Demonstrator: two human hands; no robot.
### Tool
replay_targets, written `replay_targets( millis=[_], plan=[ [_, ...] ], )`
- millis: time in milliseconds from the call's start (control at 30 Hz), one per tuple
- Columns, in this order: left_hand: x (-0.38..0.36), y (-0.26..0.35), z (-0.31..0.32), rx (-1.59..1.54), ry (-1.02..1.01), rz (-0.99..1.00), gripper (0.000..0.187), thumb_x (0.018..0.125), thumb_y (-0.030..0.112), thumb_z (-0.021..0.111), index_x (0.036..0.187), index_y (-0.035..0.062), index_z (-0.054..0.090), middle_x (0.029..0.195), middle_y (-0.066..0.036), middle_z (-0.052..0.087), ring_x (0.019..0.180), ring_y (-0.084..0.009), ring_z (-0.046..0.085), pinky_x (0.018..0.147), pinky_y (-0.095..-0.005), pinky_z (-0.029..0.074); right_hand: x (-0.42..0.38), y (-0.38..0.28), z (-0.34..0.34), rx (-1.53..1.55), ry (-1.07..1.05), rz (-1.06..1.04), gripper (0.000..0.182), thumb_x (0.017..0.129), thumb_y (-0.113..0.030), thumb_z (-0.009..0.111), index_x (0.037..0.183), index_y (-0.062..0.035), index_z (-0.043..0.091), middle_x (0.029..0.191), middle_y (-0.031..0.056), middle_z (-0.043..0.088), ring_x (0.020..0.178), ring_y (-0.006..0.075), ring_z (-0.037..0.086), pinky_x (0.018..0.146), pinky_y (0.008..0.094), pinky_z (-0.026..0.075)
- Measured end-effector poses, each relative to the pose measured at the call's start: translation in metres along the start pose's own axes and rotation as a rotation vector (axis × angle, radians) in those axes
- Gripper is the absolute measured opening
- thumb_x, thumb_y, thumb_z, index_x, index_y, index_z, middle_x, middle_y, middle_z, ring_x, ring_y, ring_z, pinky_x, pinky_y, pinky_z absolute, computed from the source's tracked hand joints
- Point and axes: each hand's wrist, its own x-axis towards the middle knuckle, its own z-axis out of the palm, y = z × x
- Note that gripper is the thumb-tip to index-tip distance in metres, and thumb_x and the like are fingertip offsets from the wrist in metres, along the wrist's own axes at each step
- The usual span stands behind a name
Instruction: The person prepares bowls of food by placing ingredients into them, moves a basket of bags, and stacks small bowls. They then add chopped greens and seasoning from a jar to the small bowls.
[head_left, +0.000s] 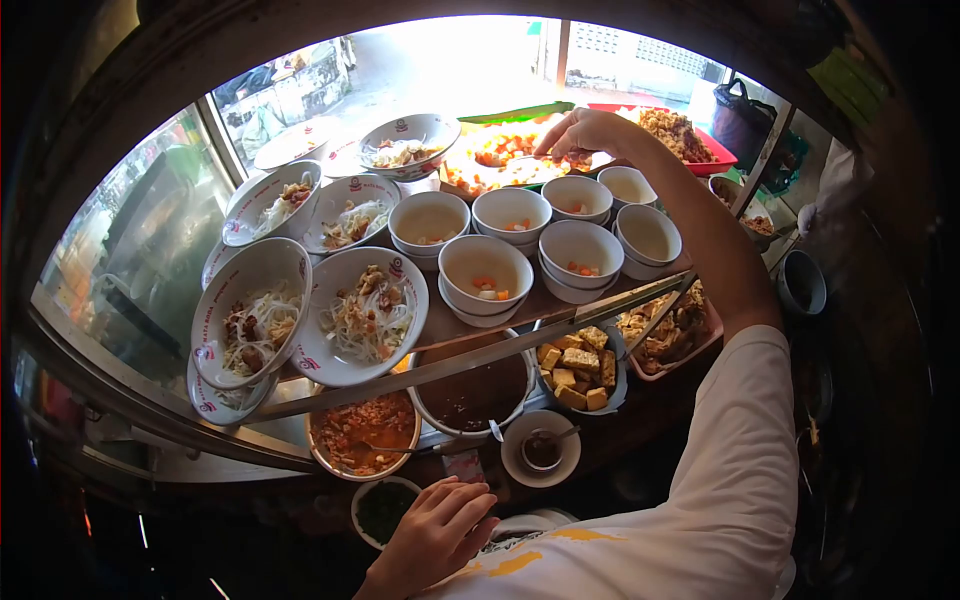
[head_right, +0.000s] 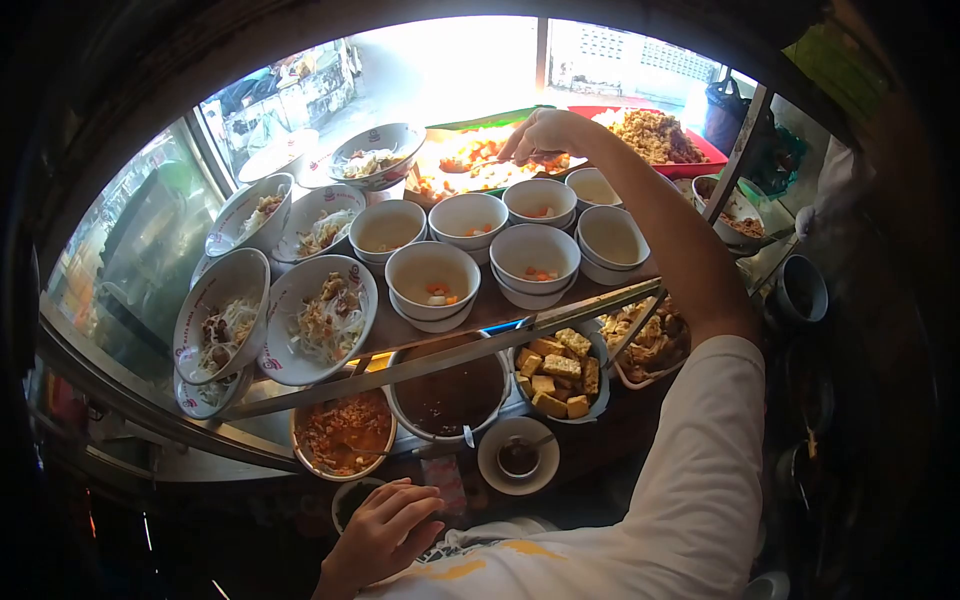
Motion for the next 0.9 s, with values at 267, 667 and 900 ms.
replay_targets(
  millis=[267, 667, 900],
  plan=[
    [0.002, -0.004, -0.004, -0.020, -0.013, -0.012, 0.026, 0.079, 0.012, 0.074, 0.102, 0.0038, 0.065, 0.105, -0.010, 0.066, 0.099, -0.0278, 0.063, 0.097, -0.0418, 0.047, -0.098, 0.013, -0.047, -0.225, 0.181, -0.037, 0.024, 0.078, 0.001, 0.063, 0.100, -0.0019, 0.073, 0.081, 0.0076, 0.070, 0.070, 0.0106, 0.061, 0.064, 0.0255, 0.051],
    [0.012, -0.010, -0.003, -0.042, -0.062, 0.045, 0.027, 0.080, 0.012, 0.073, 0.103, 0.0027, 0.063, 0.106, -0.011, 0.065, 0.100, -0.0282, 0.063, 0.096, -0.0428, 0.047, -0.225, 0.009, 0.018, -0.978, 0.868, -0.204, 0.016, 0.081, -0.003, 0.065, 0.092, -0.0093, 0.074, 0.086, 0.0143, 0.068, 0.080, 0.0285, 0.066, 0.073, 0.0379, 0.052],
    [0.005, -0.005, 0.002, -0.044, -0.041, 0.063, 0.025, 0.085, 0.014, 0.069, 0.105, 0.0014, 0.062, 0.107, -0.013, 0.064, 0.101, -0.0288, 0.062, 0.096, -0.0432, 0.047, -0.125, 0.007, -0.003, -0.833, 0.709, -0.277, 0.019, 0.083, -0.001, 0.063, 0.099, -0.0067, 0.073, 0.089, 0.0151, 0.069, 0.080, 0.0257, 0.067, 0.072, 0.0348, 0.051]
  ],
)
